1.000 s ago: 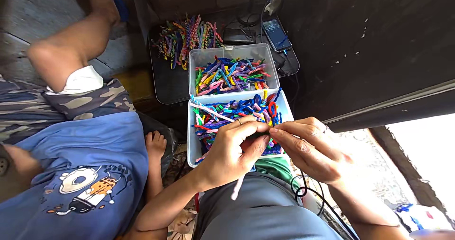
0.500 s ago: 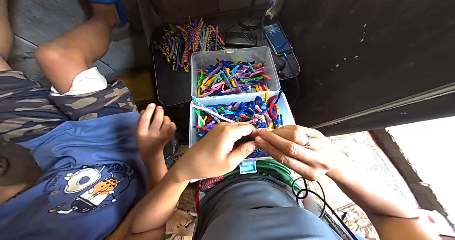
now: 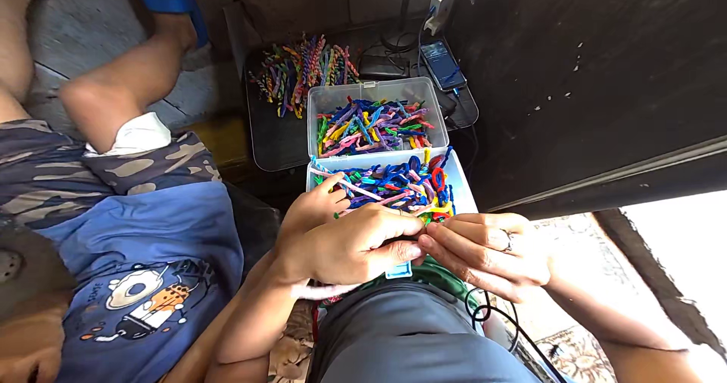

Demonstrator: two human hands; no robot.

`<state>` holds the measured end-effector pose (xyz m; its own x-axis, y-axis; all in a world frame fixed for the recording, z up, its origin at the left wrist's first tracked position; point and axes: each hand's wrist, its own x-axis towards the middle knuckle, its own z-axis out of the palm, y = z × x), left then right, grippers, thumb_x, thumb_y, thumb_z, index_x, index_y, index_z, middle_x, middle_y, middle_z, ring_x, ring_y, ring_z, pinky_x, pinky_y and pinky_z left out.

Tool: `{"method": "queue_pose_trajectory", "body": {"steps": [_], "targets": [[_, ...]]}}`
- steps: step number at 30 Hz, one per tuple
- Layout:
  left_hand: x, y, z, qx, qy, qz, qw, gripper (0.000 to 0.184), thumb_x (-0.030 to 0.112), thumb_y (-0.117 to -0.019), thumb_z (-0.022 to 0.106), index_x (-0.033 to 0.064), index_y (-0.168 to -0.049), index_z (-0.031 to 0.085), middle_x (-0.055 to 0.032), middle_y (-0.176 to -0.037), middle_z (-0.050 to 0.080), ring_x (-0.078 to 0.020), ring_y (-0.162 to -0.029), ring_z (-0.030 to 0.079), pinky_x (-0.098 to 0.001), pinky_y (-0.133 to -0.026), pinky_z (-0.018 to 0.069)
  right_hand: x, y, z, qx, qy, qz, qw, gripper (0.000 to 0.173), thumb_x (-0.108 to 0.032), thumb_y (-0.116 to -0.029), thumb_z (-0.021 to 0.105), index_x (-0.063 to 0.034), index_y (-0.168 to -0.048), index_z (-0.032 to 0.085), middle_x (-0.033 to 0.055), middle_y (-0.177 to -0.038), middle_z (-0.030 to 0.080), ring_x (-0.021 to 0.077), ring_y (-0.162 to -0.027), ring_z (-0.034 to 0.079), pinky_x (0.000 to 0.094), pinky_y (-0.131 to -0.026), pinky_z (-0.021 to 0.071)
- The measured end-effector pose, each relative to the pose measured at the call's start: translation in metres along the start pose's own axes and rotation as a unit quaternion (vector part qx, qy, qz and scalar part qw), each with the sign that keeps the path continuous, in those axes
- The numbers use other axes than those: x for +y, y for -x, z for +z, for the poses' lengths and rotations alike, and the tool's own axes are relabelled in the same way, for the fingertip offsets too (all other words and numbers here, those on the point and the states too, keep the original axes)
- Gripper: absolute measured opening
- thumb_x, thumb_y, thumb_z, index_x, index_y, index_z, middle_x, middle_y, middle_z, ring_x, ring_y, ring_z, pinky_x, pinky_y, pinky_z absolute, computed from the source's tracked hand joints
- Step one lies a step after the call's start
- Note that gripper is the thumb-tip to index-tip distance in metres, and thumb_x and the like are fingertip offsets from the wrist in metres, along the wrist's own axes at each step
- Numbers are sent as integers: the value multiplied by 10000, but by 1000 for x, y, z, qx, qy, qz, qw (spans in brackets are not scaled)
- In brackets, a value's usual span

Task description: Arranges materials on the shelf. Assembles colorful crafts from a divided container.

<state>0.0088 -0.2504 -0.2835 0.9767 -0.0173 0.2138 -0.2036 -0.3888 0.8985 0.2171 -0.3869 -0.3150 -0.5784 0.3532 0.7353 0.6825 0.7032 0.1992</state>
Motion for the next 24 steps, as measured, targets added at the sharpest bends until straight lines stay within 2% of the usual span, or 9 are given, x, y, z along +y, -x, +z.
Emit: {"method": "queue_pose_trajectory", "body": {"steps": [4,7,10,12,15,17,19,21,24], "targets": [[4,-2,4,23,-103,27,994,280,138,-1067,477,-4,-920,667,-11,-785,604,14,-757,541,-115,-717,437,0,-3,1,10,60,3,998,84,26,-1024,516,32,-1065,590,111,-850,592,206,-723,534,303,-741,472],[8,1,17,123,-349,23,929,284,199,-1068,504,86,-932,725,-7,-770,660,-87,-736,631,-284,-871,497,-4,0,9,-6,92,65,994,70,-57,-1053,492,-32,-1009,540,101,-811,517,226,-697,485,304,-667,431],[10,-2,31,179,-519,59,834,175,44,-995,572,16,-956,740,-79,-711,620,-218,-617,604,-343,-644,529,-13,-1,22,7,-50,234,971,171,-107,-1039,462,-72,-892,542,66,-743,495,160,-664,485,233,-587,404],[8,-1,36,190,-576,88,790,165,-6,-975,564,-18,-972,728,-103,-734,658,-232,-620,623,-312,-546,489,-18,-8,18,20,-303,393,868,250,-110,-1040,445,-53,-827,563,1,-705,502,17,-636,470,130,-590,382],[3,2,36,210,-624,112,744,165,2,-988,558,-10,-1004,721,-101,-816,717,-215,-683,654,-295,-579,490,-18,-23,14,51,-639,562,523,338,-142,-1033,369,-203,-756,552,-147,-633,520,-91,-521,439,87,-475,332],[-3,3,31,238,-613,113,745,135,31,-991,582,1,-1004,713,-103,-800,709,-223,-708,675,-317,-643,534,-14,-28,15,69,-714,566,405,371,-171,-1051,361,-205,-748,573,-140,-622,512,-81,-510,446,90,-464,343],[-6,4,25,276,-556,87,780,150,84,-1007,586,23,-976,720,-100,-784,698,-196,-715,689,-302,-657,552,-10,-29,17,75,-691,538,477,329,-163,-1081,376,-181,-819,575,-132,-631,486,-68,-524,443,92,-492,374],[-6,3,19,315,-422,53,848,226,121,-1015,563,-3,-943,737,-87,-742,649,-114,-633,596,-223,-566,455,-5,-27,15,73,-550,492,671,199,-148,-1080,439,-142,-935,575,-117,-683,520,-71,-573,487,91,-546,427],[2,5,11,316,-159,12,935,228,113,-1025,544,-25,-937,703,9,-783,614,37,-669,557,-102,-605,486,4,-21,10,82,-180,320,927,177,-199,-1056,563,-37,-1118,600,5,-858,600,23,-754,578,158,-696,503]]}}
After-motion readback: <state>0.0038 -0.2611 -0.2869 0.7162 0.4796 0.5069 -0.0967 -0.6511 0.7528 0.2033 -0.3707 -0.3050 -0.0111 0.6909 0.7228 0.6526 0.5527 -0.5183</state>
